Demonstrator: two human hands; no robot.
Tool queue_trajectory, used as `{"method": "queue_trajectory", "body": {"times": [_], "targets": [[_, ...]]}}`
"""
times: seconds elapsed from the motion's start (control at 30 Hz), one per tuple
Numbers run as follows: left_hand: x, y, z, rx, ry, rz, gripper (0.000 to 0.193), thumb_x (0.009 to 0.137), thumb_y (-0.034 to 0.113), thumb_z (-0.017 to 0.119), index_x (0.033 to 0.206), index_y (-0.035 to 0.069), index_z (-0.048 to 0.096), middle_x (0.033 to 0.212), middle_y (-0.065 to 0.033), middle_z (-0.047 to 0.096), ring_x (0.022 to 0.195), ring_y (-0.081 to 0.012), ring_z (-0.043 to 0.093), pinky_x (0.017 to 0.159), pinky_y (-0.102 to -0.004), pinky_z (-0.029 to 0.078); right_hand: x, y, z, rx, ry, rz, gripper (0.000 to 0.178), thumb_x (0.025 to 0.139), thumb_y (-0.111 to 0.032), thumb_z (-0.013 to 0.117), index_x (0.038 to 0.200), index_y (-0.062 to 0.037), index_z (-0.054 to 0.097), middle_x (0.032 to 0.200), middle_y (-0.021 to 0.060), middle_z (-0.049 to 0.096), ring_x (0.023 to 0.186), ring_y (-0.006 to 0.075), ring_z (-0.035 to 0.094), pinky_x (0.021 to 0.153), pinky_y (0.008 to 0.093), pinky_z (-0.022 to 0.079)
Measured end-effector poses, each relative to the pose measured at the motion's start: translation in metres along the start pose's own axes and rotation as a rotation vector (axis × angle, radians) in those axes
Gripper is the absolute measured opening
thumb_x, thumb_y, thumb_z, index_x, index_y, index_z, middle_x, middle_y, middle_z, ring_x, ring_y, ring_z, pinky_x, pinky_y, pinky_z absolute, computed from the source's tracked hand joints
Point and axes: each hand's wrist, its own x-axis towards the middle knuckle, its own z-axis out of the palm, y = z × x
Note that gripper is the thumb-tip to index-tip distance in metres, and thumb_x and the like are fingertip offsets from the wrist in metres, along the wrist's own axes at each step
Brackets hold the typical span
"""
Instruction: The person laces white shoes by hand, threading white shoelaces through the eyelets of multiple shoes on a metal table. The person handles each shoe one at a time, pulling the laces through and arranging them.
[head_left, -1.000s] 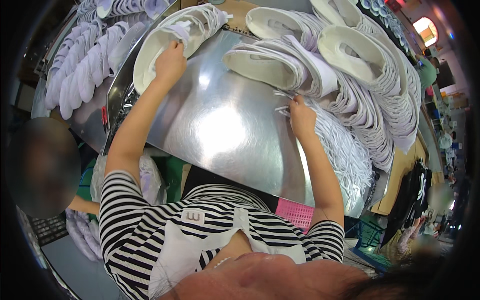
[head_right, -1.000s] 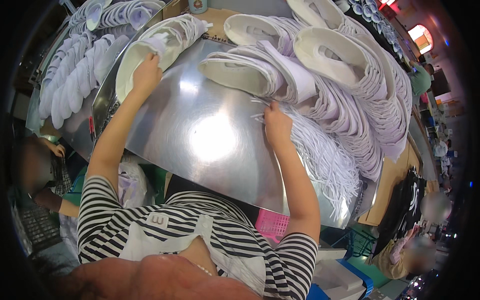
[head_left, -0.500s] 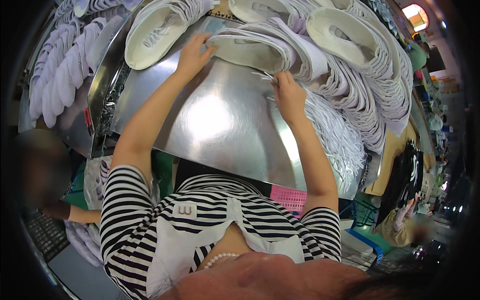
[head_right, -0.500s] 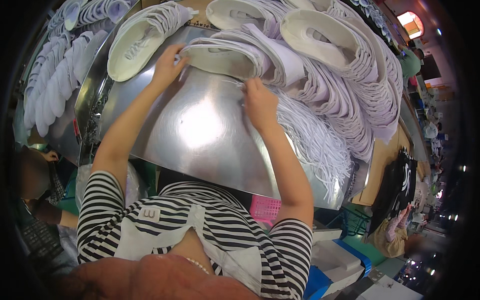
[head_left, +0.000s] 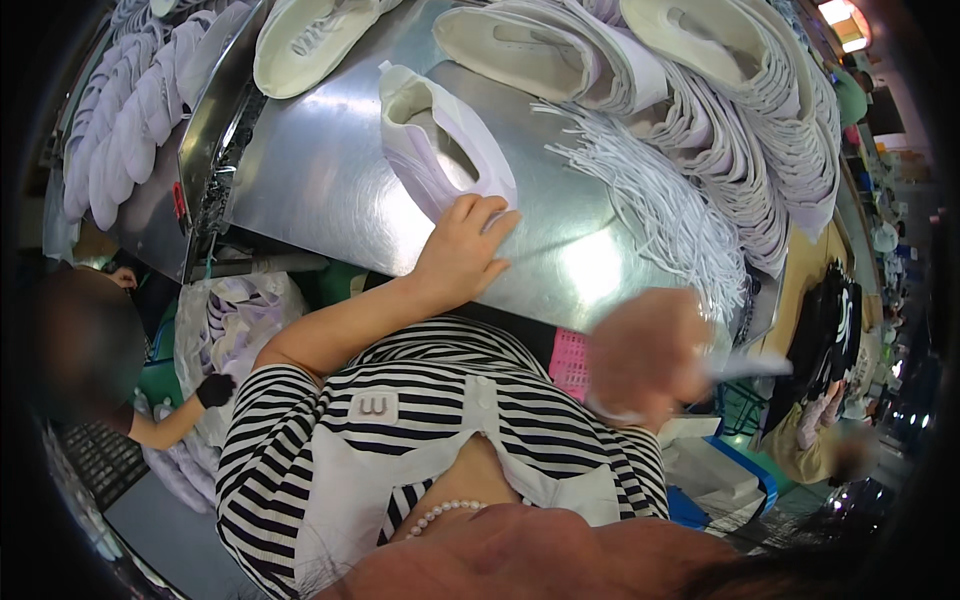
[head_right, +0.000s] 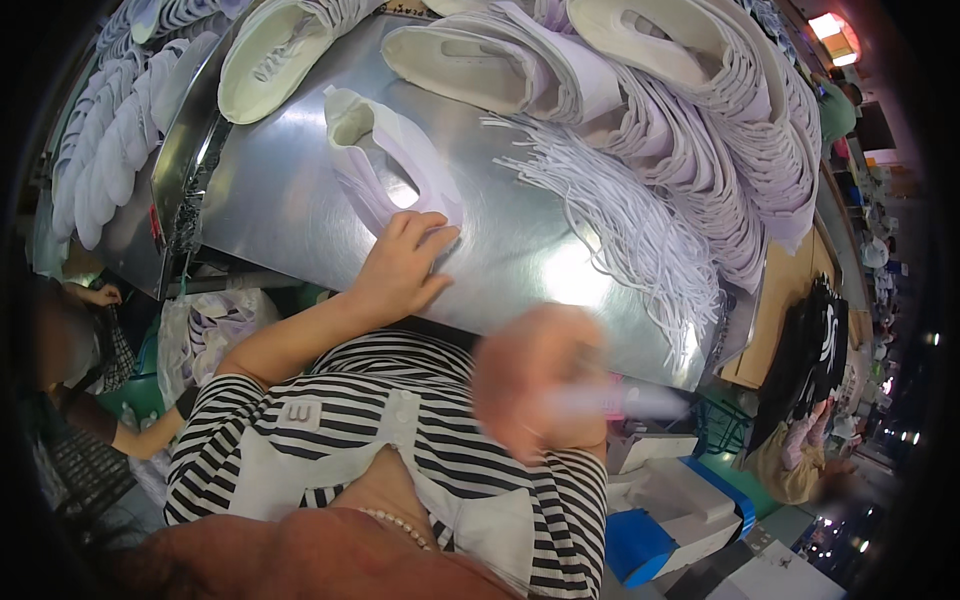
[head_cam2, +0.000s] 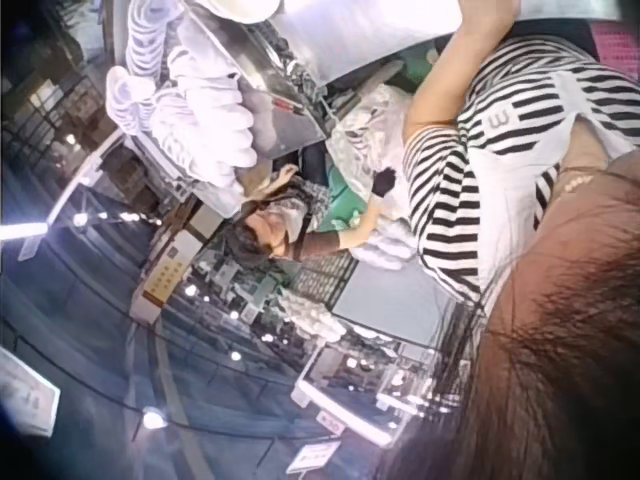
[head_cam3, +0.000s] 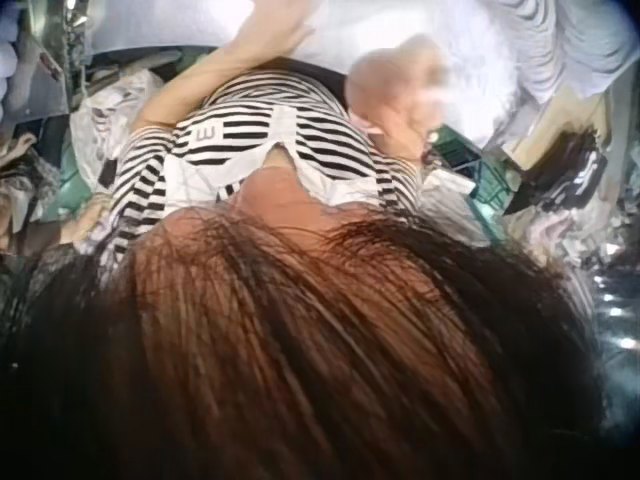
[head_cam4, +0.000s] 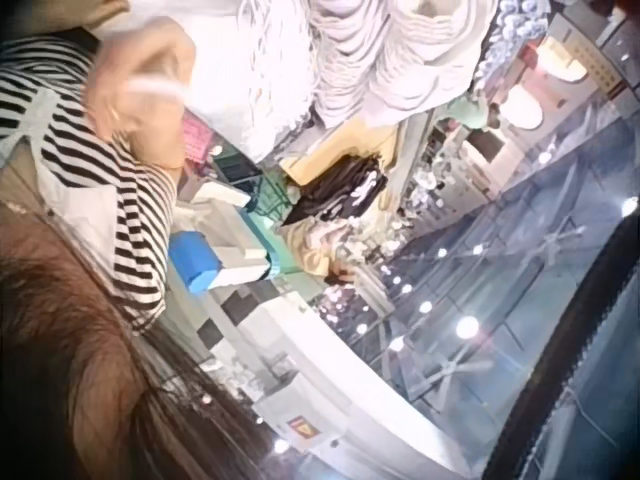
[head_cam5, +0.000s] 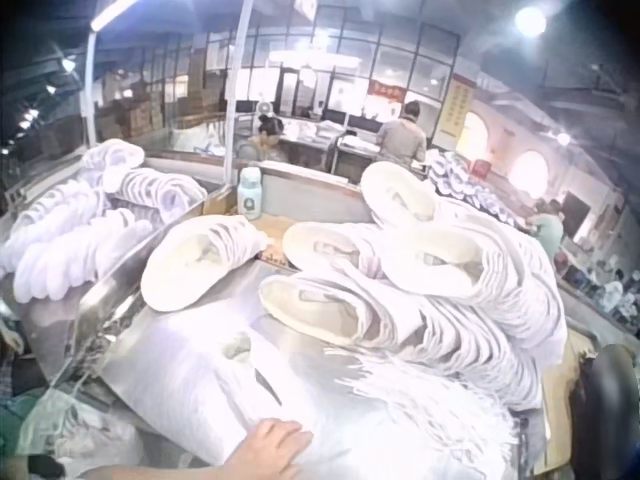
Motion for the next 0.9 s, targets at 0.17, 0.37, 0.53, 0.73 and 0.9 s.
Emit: {"method": "queue_trajectory", "body": {"times": [0.17,0.37,0.53,0.73,0.9], "targets": [[0.022,-0.053,-0.046,0.182,0.091,0.023,0.025,0.084,0.011,0.066,0.108,0.004,0.065,0.111,-0.0165,0.064,0.101,-0.0357,0.061,0.086,-0.0435,0.05,-0.014,0.108,-0.05,-0.161,0.614,0.268,0.012,0.096,-0.016,0.062,0.097,-0.0047,0.059,0.077,0.0026,0.061,0.047,0.0038,0.037,0.041,0.0203,0.025],[0.064,-0.08,-0.078,-0.011,-0.564,-0.24,0.035,0.094,0.035,0.06,0.112,0.006,0.068,0.095,-0.0215,0.069,0.093,-0.0387,0.065,0.078,-0.0457,0.051,0.008,0.146,-0.106,-0.401,0.92,0.153,0.006,0.097,-0.014,0.06,0.095,-0.0086,0.06,0.074,0.0001,0.062,0.047,0.0019,0.041,0.039,0.0176,0.028],[0.047,-0.104,-0.052,-0.574,-0.851,-1.009,0.056,0.096,0.052,0.058,0.122,0.003,0.064,0.114,-0.0108,0.067,0.104,-0.0194,0.063,0.085,-0.0387,0.052,0.025,0.158,-0.118,-0.418,0.805,0.071,0.008,0.096,-0.011,0.061,0.097,-0.0046,0.057,0.076,0.0045,0.063,0.046,0.0044,0.042,0.04,0.0201,0.031],[0.029,-0.075,-0.039,-1.169,-0.524,-0.856,0.043,0.1,0.04,0.055,0.122,0.005,0.065,0.119,-0.0017,0.065,0.119,-0.011,0.054,0.109,-0.0292,0.037,0.027,0.158,-0.115,-0.394,0.932,-0.036,0.009,0.095,-0.014,0.065,0.094,-0.0052,0.061,0.07,-0.0021,0.056,0.051,0.004,0.044,0.045,0.02,0.031],[0.003,-0.042,-0.018,-1.529,-0.171,-0.976,0.047,0.105,0.036,0.047,0.133,0.0,0.054,0.129,-0.0084,0.059,0.122,-0.0176,0.053,0.11,-0.0321,0.037,0.025,0.14,-0.11,-0.521,0.863,-0.028,0.01,0.096,-0.014,0.065,0.097,-0.0046,0.064,0.072,-0.0005,0.062,0.056,0.0039,0.047,0.05,0.0187,0.036]]}}
